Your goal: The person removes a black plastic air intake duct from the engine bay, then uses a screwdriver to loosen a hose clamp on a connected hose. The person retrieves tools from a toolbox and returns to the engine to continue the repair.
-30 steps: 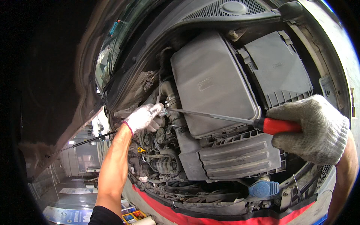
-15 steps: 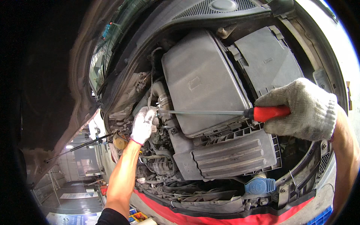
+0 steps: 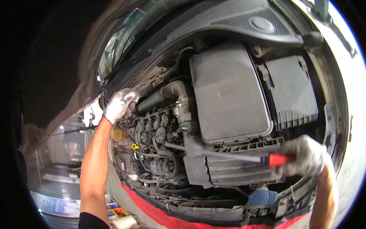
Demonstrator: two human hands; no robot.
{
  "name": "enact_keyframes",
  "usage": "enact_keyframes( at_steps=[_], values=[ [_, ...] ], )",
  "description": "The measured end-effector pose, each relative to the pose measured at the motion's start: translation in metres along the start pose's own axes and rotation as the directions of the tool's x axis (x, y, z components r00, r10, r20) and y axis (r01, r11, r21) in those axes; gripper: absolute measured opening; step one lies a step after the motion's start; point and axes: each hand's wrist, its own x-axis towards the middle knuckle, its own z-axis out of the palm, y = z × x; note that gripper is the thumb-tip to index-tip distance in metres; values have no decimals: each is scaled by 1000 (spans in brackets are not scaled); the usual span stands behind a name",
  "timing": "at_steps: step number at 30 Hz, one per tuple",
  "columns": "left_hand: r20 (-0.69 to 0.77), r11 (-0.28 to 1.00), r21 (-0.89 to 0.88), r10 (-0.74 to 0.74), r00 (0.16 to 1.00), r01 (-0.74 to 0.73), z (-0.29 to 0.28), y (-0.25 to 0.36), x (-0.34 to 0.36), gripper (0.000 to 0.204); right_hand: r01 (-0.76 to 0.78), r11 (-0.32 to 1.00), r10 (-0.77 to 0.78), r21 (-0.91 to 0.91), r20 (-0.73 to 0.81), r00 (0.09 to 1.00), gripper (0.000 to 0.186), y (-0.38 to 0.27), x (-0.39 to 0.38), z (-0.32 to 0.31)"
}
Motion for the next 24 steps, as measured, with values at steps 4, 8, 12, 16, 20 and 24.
enact_keyframes(
  at_steps=[4,8,12,16,20,24],
  values=[
    [-159,968,-242,-101,982,60,13,-53,53,34,-235,875,227,423,71,971,69,38,-82,35],
    [-42,987,-141,-81,996,75,33,-49,68,42,-110,598,242,794,-48,969,67,74,-140,98],
    [97,908,273,303,948,-318,73,71,83,59,69,500,398,863,-299,867,49,89,-160,156],
    [192,761,433,446,874,-483,101,157,85,70,178,370,474,912,-350,808,54,112,-163,180],
    [156,709,310,620,769,-634,91,165,90,70,242,128,704,962,-260,661,22,121,-153,191],
    [271,650,412,582,767,-639,72,181,75,56,219,-35,743,975,-121,658,32,143,-157,194]
  ],
)
